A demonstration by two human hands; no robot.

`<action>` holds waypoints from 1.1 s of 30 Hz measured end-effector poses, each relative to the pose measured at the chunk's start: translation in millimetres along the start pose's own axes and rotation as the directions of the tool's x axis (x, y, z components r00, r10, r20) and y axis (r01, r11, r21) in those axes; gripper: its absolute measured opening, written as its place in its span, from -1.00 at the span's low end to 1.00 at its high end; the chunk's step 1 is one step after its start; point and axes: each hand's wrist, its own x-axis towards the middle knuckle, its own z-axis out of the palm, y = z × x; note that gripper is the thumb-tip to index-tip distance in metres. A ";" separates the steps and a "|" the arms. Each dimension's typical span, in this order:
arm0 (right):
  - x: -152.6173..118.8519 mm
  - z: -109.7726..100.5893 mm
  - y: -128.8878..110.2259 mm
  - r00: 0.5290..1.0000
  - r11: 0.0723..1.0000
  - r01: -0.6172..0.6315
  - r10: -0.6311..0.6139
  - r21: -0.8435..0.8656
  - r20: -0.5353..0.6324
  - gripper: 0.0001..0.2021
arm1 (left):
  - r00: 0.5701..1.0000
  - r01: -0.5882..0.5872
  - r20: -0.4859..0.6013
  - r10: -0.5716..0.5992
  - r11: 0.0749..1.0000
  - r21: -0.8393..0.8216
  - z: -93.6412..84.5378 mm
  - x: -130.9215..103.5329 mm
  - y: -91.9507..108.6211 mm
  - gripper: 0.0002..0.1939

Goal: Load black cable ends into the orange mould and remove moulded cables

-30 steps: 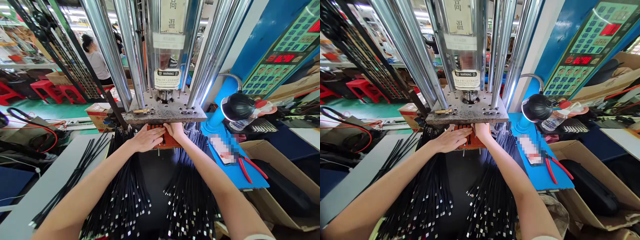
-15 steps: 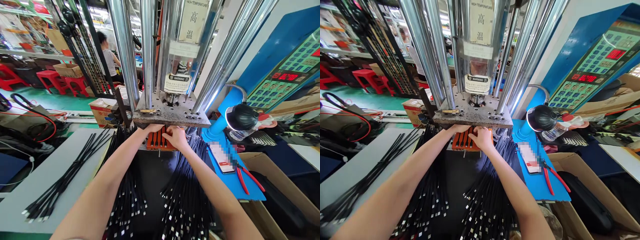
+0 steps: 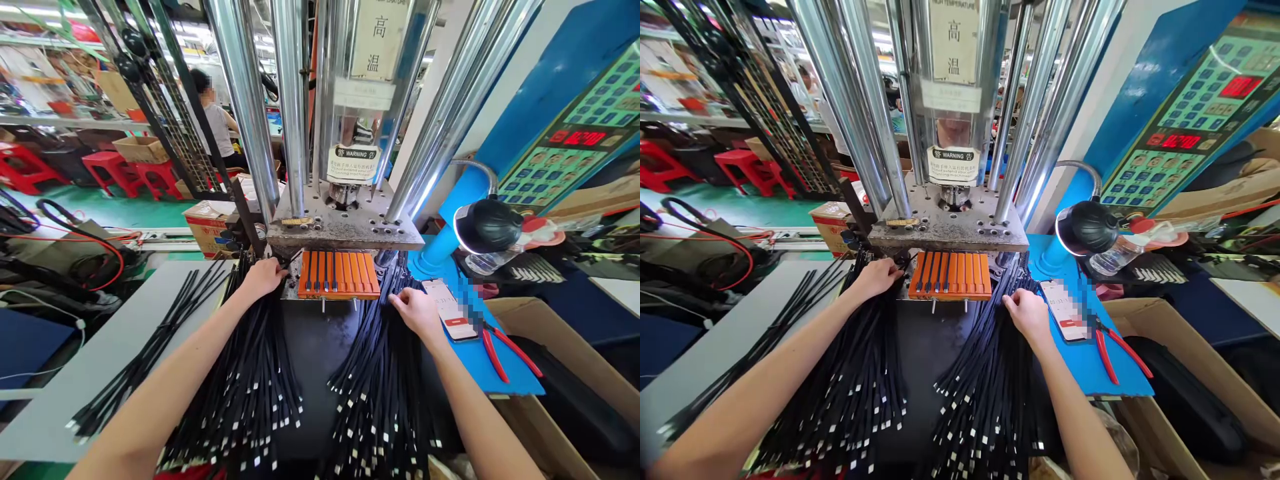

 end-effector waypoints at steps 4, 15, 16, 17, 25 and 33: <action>-7.1 -6.4 -8.9 0.994 0.998 0.042 -0.038 0.036 -0.099 -0.88 | 0.988 -0.152 -0.040 0.147 0.964 -0.217 -27.2 -19.5 8.7 -0.76; -27.7 -20.1 -10.9 0.971 0.993 0.091 -0.071 0.075 -0.228 -0.81 | 0.864 -0.417 -0.132 0.487 0.542 -0.730 -73.9 -72.5 80.4 -0.69; -31.7 -22.3 -14.2 0.958 0.962 0.167 -0.106 0.217 -0.267 -0.81 | 0.863 -0.428 -0.157 0.480 0.530 -0.732 -76.7 -73.9 87.2 -0.66; -36.0 -24.8 -19.1 0.944 0.901 0.249 -0.143 0.355 -0.298 -0.82 | 0.863 -0.438 -0.184 0.471 0.515 -0.737 -79.1 -74.7 94.0 -0.64; -67.3 -45.4 -68.4 0.924 0.357 0.293 -0.344 0.887 -0.167 -0.80 | 0.905 -0.239 -0.044 0.423 0.420 -0.875 -87.4 -72.1 131.6 -0.66; -59.3 -47.0 -80.1 0.913 0.270 0.324 -0.341 0.907 -0.225 -0.76 | 0.906 -0.194 -0.087 0.414 0.222 -0.956 -90.2 -80.1 130.8 -0.55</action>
